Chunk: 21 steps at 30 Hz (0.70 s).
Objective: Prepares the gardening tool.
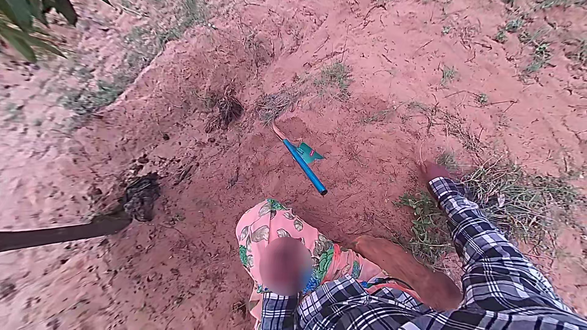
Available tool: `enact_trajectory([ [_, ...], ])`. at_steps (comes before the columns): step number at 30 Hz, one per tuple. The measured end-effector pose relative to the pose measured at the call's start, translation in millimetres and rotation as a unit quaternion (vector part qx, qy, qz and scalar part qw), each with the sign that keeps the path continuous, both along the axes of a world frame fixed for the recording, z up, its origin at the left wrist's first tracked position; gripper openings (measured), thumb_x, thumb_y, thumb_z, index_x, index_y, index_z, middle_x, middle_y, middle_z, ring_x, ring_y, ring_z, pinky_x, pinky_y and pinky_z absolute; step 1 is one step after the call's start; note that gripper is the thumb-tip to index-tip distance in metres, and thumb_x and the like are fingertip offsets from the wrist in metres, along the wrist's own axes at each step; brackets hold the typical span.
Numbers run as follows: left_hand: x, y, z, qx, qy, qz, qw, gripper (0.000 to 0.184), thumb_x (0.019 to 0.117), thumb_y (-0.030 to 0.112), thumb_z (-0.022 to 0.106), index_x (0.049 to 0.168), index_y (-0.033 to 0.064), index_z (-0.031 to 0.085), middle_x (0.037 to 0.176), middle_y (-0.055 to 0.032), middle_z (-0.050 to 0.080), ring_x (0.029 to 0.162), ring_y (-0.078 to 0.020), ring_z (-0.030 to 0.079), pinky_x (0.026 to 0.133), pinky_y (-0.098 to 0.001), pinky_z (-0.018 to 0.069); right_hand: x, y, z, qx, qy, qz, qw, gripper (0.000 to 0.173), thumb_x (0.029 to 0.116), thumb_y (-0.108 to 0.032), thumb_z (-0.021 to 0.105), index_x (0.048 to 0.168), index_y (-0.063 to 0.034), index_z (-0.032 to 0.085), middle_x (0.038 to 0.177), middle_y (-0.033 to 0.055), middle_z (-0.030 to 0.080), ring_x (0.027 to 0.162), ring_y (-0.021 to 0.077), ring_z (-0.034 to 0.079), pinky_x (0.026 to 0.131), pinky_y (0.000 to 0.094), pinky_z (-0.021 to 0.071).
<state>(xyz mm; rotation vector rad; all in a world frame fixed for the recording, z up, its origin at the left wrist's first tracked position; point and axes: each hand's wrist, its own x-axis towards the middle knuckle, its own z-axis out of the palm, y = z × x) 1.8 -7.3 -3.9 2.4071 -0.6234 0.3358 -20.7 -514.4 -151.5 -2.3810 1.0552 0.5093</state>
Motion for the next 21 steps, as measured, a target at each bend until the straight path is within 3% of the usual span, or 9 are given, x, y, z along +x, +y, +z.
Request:
enact_trajectory([
  [3,-1,-3,-1,-0.004,0.003,-0.003,1.000,0.027,0.0928,0.012,0.051,0.094,0.0021,0.076,0.095,-0.0106,0.074,0.082,-0.0079,0.068,0.074,-0.0184,0.0550,9,59,27,0.019,-0.032,0.064,0.997,0.047,0.1130,-0.036,0.035,0.121,0.0008,0.063,0.115,0.0290,0.070,0.112,0.0491,0.067,0.091,0.0663,0.0507],
  [5,-2,-3,-1,0.006,-0.002,-0.009,1.000,0.028,0.0931,0.013,0.051,0.094,0.0030,0.077,0.094,-0.0102,0.075,0.082,-0.0090,0.069,0.074,-0.0200,0.0558,22,69,29,0.021,-0.051,0.024,0.998,0.043,0.1131,-0.033,0.037,0.130,-0.0013,0.061,0.122,0.0281,0.069,0.115,0.0487,0.066,0.092,0.0673,0.0510],
  [8,-1,1,0,0.010,-0.011,-0.014,1.000,0.027,0.0924,0.013,0.051,0.094,0.0048,0.077,0.095,-0.0094,0.075,0.084,-0.0104,0.071,0.075,-0.0223,0.0574,44,28,9,-0.033,-0.054,-0.065,0.996,0.037,0.1097,-0.023,0.046,0.138,-0.0005,0.056,0.137,0.0297,0.060,0.120,0.0518,0.062,0.091,0.0711,0.0496],
  [11,-4,2,0,-0.009,-0.006,-0.015,1.000,0.026,0.0921,0.011,0.052,0.095,0.0046,0.077,0.096,-0.0097,0.075,0.083,-0.0101,0.070,0.074,-0.0218,0.0571,39,-27,-26,-0.065,-0.003,-0.124,0.990,0.051,0.1025,-0.017,0.057,0.149,0.0006,0.046,0.151,0.0322,0.047,0.127,0.0559,0.055,0.096,0.0744,0.0466],
  [12,-4,2,0,-0.012,-0.004,-0.013,1.000,0.026,0.0914,0.011,0.052,0.095,0.0051,0.077,0.095,-0.0091,0.075,0.082,-0.0102,0.070,0.074,-0.0224,0.0575,32,-36,-33,-0.068,0.010,-0.135,0.988,0.049,0.1020,-0.020,0.058,0.145,0.0030,0.051,0.146,0.0329,0.051,0.129,0.0537,0.055,0.100,0.0727,0.0452],
  [14,-4,0,-2,-0.014,0.002,-0.006,1.000,0.027,0.0906,0.012,0.052,0.095,0.0064,0.078,0.095,-0.0079,0.075,0.082,-0.0109,0.070,0.073,-0.0249,0.0580,24,-41,-49,-0.109,-0.001,-0.127,0.986,0.034,0.1009,-0.023,0.060,0.116,0.0047,0.071,0.126,0.0288,0.068,0.121,0.0456,0.064,0.100,0.0648,0.0476],
  [16,-2,1,-1,-0.014,0.008,-0.007,1.000,0.027,0.0902,0.012,0.052,0.095,0.0066,0.079,0.095,-0.0074,0.076,0.081,-0.0115,0.070,0.072,-0.0260,0.0583,28,-31,-26,-0.027,0.090,-0.113,0.989,0.033,0.1056,-0.021,0.052,0.123,0.0014,0.069,0.137,0.0219,0.064,0.132,0.0369,0.058,0.107,0.0568,0.0435],
  [19,1,1,-4,-0.018,0.007,-0.017,1.000,0.027,0.0906,0.012,0.052,0.095,0.0076,0.079,0.096,-0.0059,0.075,0.083,-0.0098,0.070,0.074,-0.0237,0.0577,24,-6,-14,-0.027,0.132,-0.135,0.982,0.037,0.1019,-0.025,0.054,0.123,0.0019,0.069,0.134,0.0237,0.065,0.129,0.0392,0.061,0.102,0.0612,0.0487],
  [21,2,2,-3,-0.023,0.007,-0.017,1.000,0.028,0.0906,0.013,0.052,0.095,0.0083,0.079,0.096,-0.0058,0.075,0.082,-0.0097,0.070,0.074,-0.0239,0.0574,18,26,-7,-0.035,0.132,-0.113,0.984,0.040,0.1046,-0.029,0.050,0.123,0.0013,0.068,0.134,0.0224,0.065,0.130,0.0378,0.060,0.106,0.0595,0.0465],
])
